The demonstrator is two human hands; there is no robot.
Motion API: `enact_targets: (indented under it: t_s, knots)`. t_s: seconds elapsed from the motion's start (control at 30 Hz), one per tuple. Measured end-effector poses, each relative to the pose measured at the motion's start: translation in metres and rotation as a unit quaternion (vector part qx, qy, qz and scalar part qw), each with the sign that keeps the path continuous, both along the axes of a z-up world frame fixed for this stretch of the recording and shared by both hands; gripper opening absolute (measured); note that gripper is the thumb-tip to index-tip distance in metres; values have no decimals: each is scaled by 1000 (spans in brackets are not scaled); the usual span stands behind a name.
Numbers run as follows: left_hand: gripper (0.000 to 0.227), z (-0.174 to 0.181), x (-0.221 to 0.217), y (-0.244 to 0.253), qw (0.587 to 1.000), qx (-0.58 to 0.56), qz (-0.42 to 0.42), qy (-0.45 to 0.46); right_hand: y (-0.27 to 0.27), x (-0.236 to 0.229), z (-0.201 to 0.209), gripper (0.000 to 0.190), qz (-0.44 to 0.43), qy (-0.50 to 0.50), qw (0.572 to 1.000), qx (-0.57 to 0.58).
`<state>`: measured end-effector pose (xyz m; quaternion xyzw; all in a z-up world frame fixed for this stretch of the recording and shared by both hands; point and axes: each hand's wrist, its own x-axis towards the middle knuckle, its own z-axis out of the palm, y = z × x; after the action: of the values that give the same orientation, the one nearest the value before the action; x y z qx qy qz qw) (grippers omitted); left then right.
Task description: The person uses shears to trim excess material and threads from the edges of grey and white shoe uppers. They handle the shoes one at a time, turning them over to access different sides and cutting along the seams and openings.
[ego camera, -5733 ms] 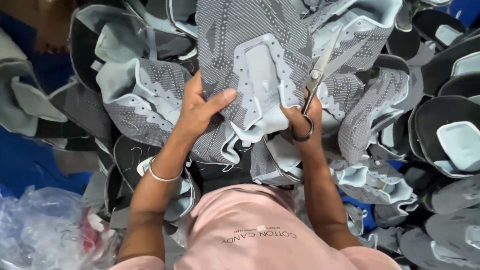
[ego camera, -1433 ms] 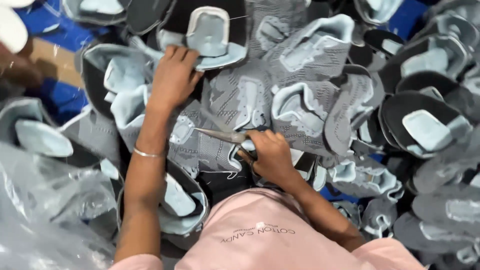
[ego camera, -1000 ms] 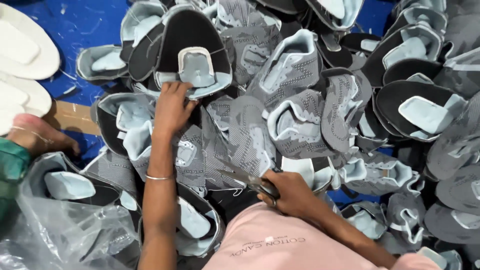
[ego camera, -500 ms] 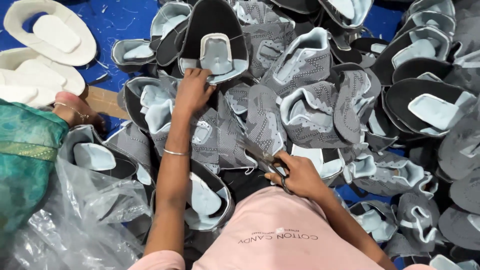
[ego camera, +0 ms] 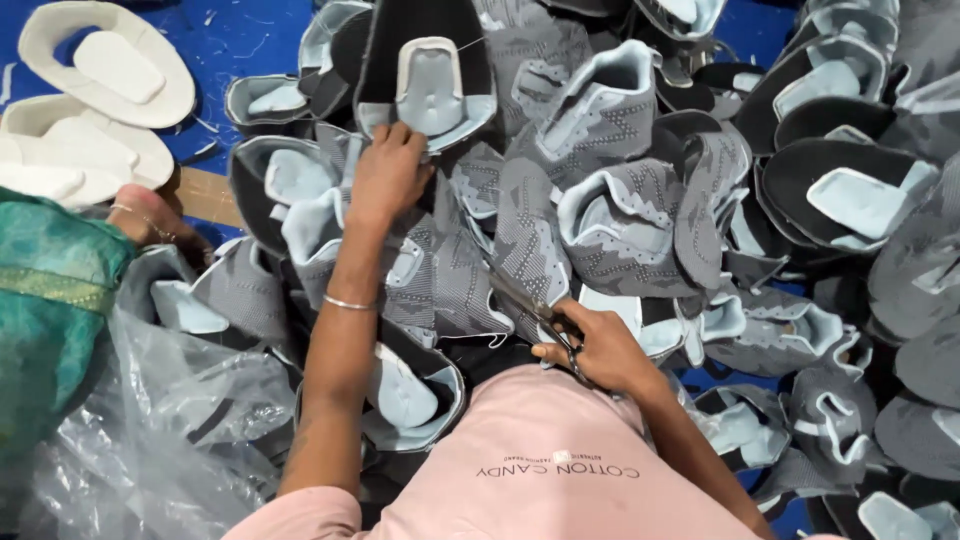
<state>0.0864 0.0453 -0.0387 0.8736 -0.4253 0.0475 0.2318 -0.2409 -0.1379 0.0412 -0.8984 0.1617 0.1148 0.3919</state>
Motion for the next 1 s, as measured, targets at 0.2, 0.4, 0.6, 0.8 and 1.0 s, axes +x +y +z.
enact_targets:
  t_s: [0.2,0.4,0.6,0.8,1.0]
  knots:
    - [25,-9,-4,9,999,28,27,3,-14,12,7,55,34,55,998,22]
    - [17,-17,1,9,998,-35,35,41,-53,45,24,55,76,-58,979,178]
    - [17,19,-22,-7,992,-119,37,28,-73,177,66,48,74,-279,880,378]
    - [20,93,-39,-12,853,-425,167,253,-110,321,-18,40,-10,-413,838,356]
    - [30,109,-24,-34,632,-604,74,480,-142,365,-115,39,-168,-343,799,464]
